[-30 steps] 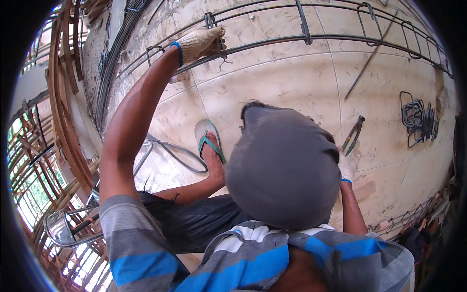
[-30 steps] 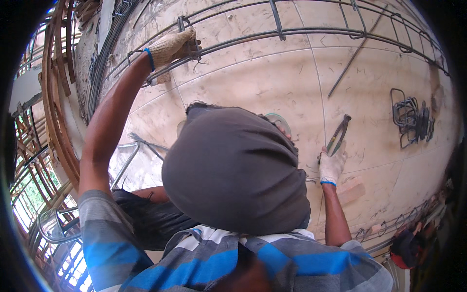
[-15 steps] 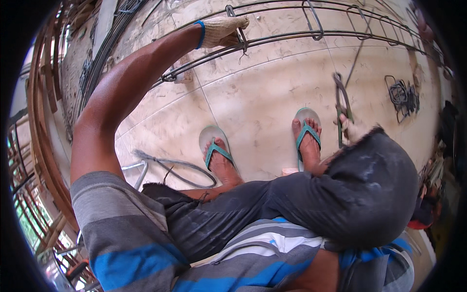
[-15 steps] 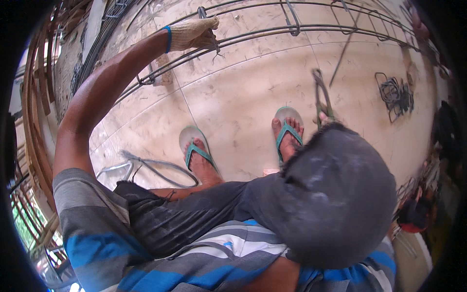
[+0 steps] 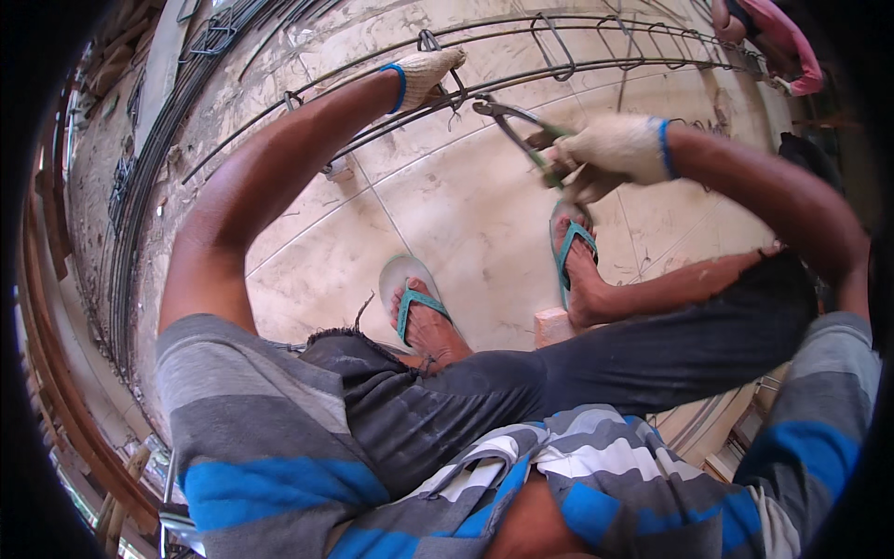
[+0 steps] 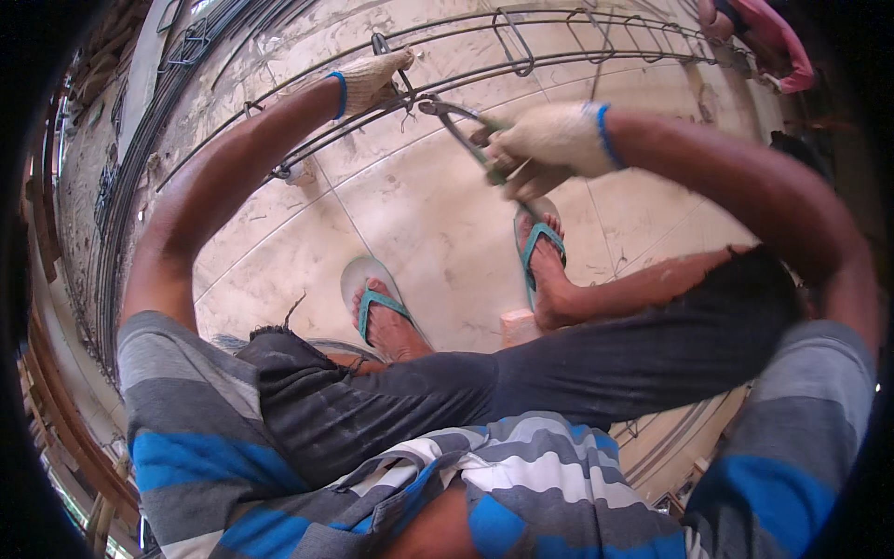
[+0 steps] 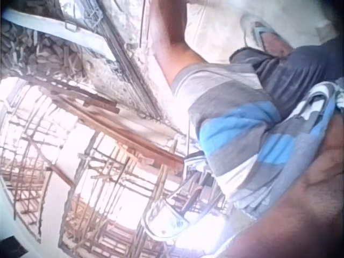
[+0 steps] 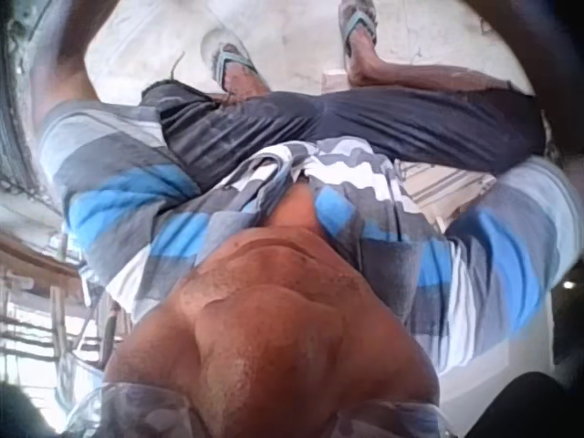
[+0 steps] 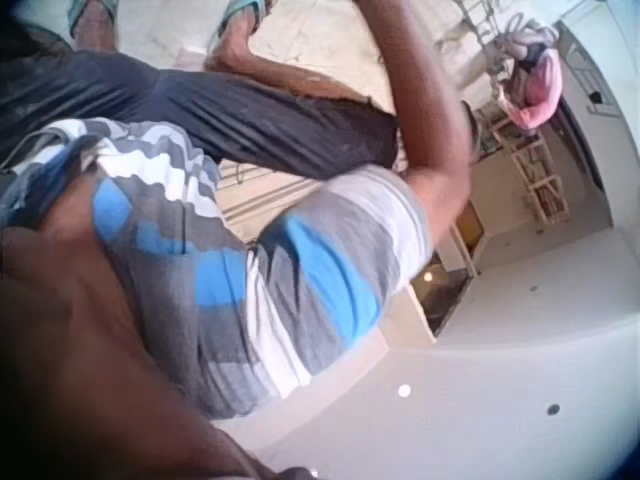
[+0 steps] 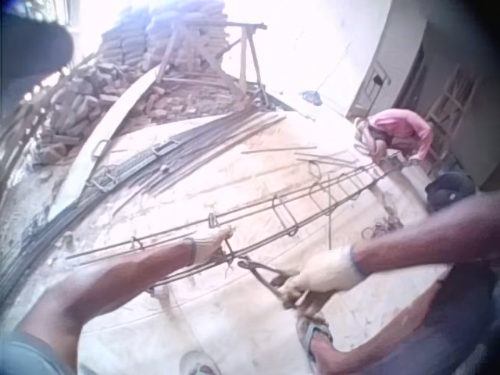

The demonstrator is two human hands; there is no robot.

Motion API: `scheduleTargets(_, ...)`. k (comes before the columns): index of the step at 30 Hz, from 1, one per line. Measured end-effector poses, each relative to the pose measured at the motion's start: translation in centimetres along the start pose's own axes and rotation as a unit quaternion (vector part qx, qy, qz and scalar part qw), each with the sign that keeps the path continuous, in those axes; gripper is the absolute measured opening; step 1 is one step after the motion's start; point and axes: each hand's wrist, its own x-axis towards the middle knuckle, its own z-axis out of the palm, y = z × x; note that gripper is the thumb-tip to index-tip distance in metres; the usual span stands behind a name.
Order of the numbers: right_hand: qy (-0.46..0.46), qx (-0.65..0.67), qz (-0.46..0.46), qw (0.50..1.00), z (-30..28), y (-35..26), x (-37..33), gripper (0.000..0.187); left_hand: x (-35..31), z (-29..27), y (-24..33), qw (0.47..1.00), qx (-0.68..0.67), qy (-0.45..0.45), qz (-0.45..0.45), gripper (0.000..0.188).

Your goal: The person sits on the floor and assembles a metal frame by inserting U-shaped metal pieces into a ladder-like structure and securing them with pliers. They repeatedly pick up U-shaped pieces, position them, and twist wire ties to fasten them in place.

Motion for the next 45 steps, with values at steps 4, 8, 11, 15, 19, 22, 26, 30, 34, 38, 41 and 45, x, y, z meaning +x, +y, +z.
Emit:
scheduleTargets(4,0.067,0.202,-0.003,0.977,6.8,3.9,5.3,0.016,-1.6,1.2,1.0,0.999,-0.009,-0.013,0.033,0.053)
scheduleTargets(8,0.098,0.338,-0.032,0.935,13.0,6.6,11.8,0.013,0.8,0.2,0.5,0.999,0.032,0.009,0.041,0.058)
scheduleTargets(11,0.156,0.381,-0.094,0.906,17.1,8.9,15.7,0.037,0.0,0.5,0.4,1.000,0.017,0.002,0.016,0.073)
scheduleTargets(15,0.215,0.247,-0.168,0.930,17.8,10.2,18.6,0.067,0.6,-0.5,0.5,0.998,0.038,-0.028,0.029,0.061)
scheduleTargets(19,0.169,0.354,-0.144,0.909,18.7,9.1,19.0,0.064,-0.8,-0.1,1.1,0.998,0.062,-0.018,0.010,0.051)
scheduleTargets(22,0.175,0.385,-0.191,0.886,19.6,9.1,19.8,0.061,-0.6,-0.3,1.0,0.998,0.055,-0.007,0.023,0.050)
scheduleTargets(26,0.219,0.321,-0.231,0.892,19.8,10.1,21.7,0.057,-0.5,0.1,1.0,0.998,0.051,-0.011,0.034,0.059)
scheduleTargets(30,0.231,0.324,-0.223,0.890,19.8,9.7,21.8,0.058,-0.5,0.3,0.9,0.997,0.050,-0.032,0.040,0.071)
scheduleTargets(34,0.171,0.410,-0.181,0.877,19.2,6.3,17.3,0.061,-0.4,-0.4,0.8,0.997,0.051,-0.044,0.037,0.071)
scheduleTargets(38,0.234,0.345,-0.205,0.885,18.5,7.9,19.1,0.059,-0.5,-0.2,0.9,0.997,0.041,-0.050,0.042,0.060)
scheduleTargets(41,0.310,0.178,-0.233,0.905,17.8,9.3,20.2,0.056,-0.2,0.0,0.8,0.998,0.034,-0.034,0.033,0.059)
scheduleTargets(45,0.193,0.310,-0.214,0.906,17.5,8.6,20.8,0.047,0.4,-0.6,0.3,0.996,0.035,-0.054,0.056,0.057)
